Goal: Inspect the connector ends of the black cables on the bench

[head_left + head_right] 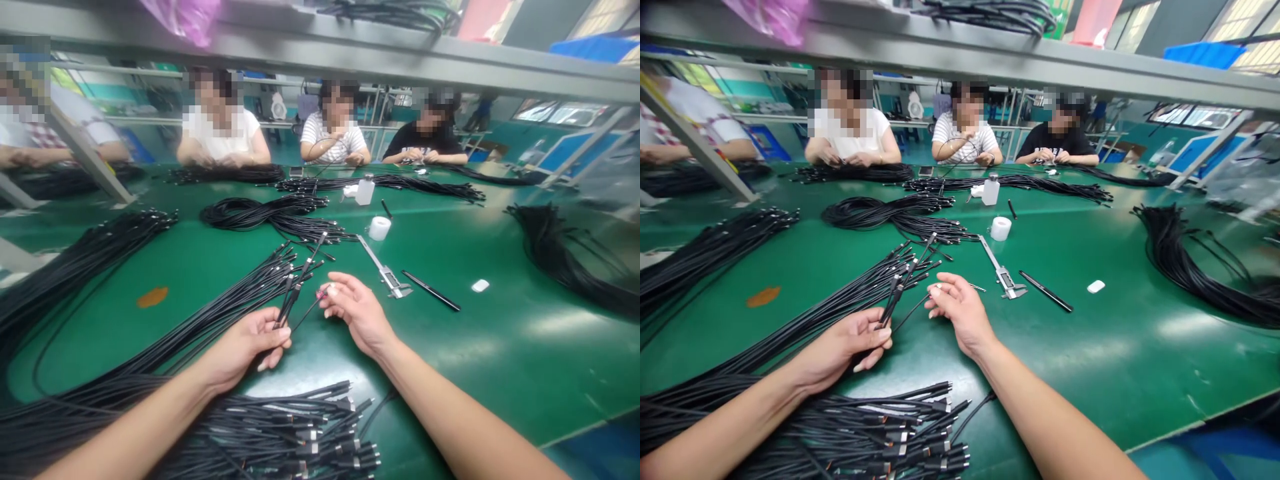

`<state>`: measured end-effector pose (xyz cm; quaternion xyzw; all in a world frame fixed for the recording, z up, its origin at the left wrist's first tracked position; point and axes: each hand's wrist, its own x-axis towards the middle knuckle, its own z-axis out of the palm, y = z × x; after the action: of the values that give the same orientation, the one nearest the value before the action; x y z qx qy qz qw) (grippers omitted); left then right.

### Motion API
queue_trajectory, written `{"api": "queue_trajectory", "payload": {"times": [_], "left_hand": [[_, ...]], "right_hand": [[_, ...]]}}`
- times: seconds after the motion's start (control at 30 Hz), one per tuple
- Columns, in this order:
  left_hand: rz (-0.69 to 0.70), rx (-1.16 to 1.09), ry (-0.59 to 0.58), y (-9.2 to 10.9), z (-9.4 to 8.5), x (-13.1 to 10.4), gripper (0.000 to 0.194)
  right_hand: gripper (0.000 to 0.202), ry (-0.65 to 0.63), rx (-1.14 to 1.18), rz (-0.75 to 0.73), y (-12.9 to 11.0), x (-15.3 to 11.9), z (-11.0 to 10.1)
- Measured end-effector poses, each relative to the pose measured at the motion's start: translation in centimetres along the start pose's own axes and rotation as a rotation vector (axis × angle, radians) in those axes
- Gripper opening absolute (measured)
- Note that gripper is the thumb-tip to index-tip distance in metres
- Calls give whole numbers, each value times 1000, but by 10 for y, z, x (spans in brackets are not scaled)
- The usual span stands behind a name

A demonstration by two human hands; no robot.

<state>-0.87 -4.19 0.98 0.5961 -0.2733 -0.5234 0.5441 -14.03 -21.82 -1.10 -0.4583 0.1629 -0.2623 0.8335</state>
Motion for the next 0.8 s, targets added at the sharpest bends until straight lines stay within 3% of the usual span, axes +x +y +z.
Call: {"api": "queue_trajectory", "payload": {"times": [0.1, 0.47, 0.57, 0.8], "left_hand": [[4, -3, -11, -2, 0, -1, 33], [-27, -12, 72, 5, 8, -3, 32], [-11, 9, 52, 3, 9, -4, 31], [-29, 7, 9, -1, 7, -4, 30]], "right_hand": [[39, -86, -26, 26, 2, -3, 1], [36, -154, -40, 73, 11, -9, 6], [43, -170, -51, 94, 12, -11, 8], [31, -156, -160, 87, 13, -12, 9]]}}
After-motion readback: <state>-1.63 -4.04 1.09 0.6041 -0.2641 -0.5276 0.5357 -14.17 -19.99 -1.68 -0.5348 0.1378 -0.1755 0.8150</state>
